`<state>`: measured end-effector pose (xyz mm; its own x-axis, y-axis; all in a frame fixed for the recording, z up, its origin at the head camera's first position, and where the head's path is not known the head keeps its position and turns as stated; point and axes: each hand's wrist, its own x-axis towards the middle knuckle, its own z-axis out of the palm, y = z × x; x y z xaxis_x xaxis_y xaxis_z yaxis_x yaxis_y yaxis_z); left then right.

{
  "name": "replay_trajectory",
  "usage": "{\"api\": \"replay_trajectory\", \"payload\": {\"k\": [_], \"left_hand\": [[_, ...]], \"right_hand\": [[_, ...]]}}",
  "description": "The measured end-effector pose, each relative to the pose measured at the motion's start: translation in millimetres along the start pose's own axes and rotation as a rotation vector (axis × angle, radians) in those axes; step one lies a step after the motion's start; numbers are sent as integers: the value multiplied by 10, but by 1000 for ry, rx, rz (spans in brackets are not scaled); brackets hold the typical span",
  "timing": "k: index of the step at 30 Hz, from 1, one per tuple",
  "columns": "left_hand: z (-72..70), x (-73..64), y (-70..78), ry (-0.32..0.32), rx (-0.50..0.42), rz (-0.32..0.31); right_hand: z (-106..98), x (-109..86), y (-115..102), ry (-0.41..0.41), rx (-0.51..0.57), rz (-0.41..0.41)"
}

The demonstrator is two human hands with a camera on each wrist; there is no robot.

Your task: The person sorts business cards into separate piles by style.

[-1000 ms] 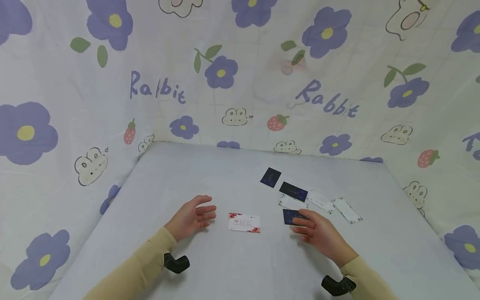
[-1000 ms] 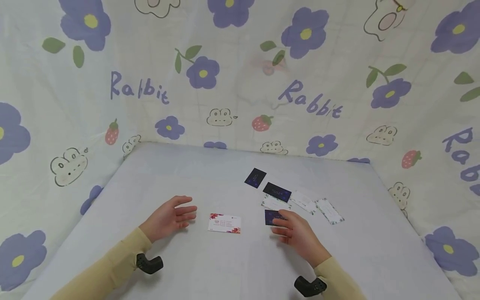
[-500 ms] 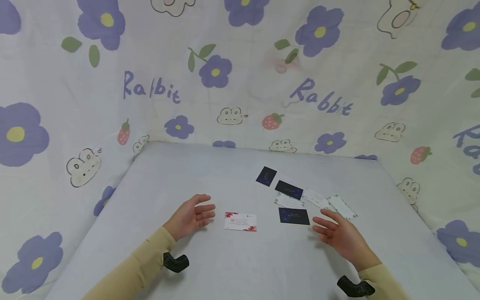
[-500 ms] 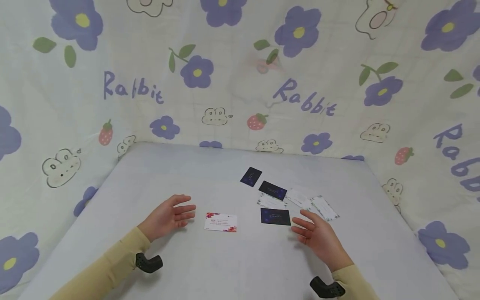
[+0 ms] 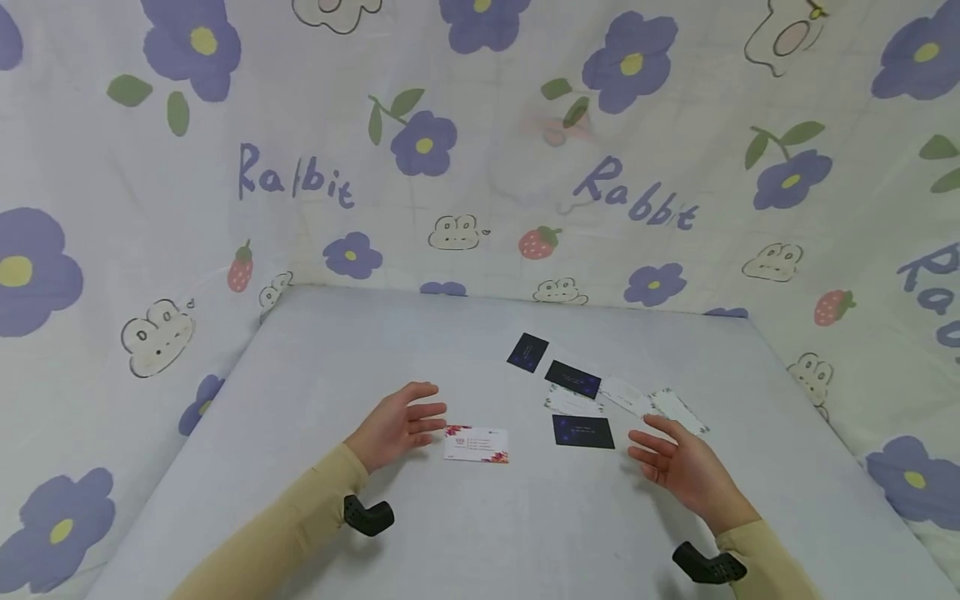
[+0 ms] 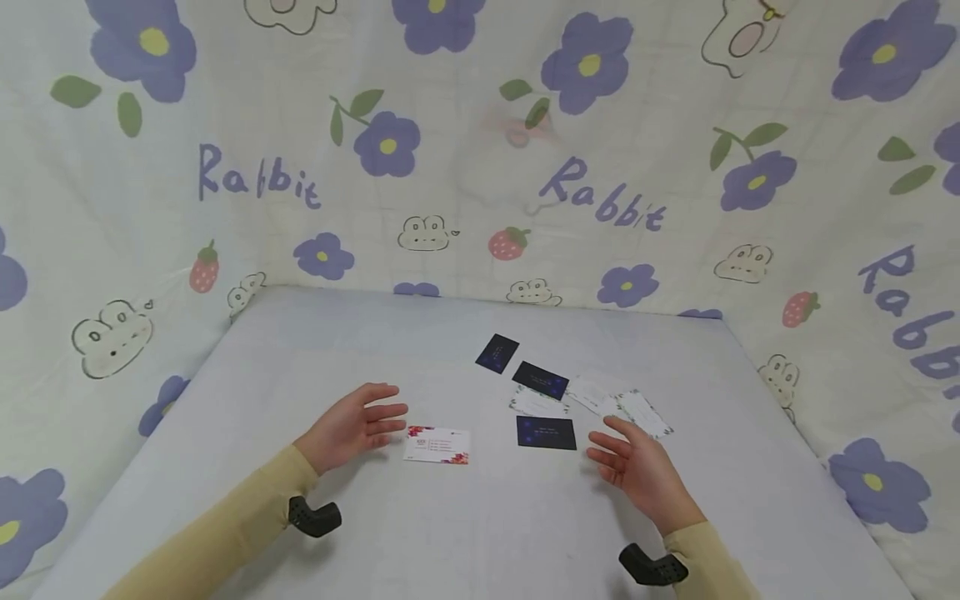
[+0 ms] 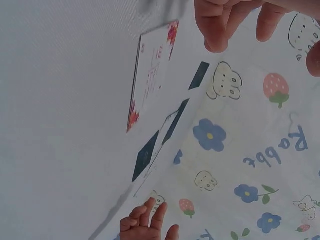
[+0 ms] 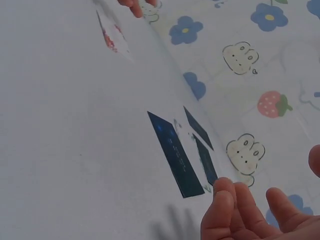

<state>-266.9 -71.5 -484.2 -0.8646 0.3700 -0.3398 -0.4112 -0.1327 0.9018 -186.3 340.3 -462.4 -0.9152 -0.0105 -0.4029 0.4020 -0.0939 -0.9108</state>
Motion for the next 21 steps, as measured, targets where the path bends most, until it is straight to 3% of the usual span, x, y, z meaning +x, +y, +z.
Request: {"api": "replay_trajectory", "payload": {"k": [7,13,16,21], "left_hand": [[593,374,4,-43,29,-40],[1107,558,-112,-65,69,-143],[1274,599,-157,-60,84,-170],[1427,677,-194,-52,48,-154]], "right_hand": [[14,176,-91,20,-208,-2],[114,333,-115,34,-282,55],[138,363,-115,50,-292,71],[121,369,-130,64,-292,70]]}}
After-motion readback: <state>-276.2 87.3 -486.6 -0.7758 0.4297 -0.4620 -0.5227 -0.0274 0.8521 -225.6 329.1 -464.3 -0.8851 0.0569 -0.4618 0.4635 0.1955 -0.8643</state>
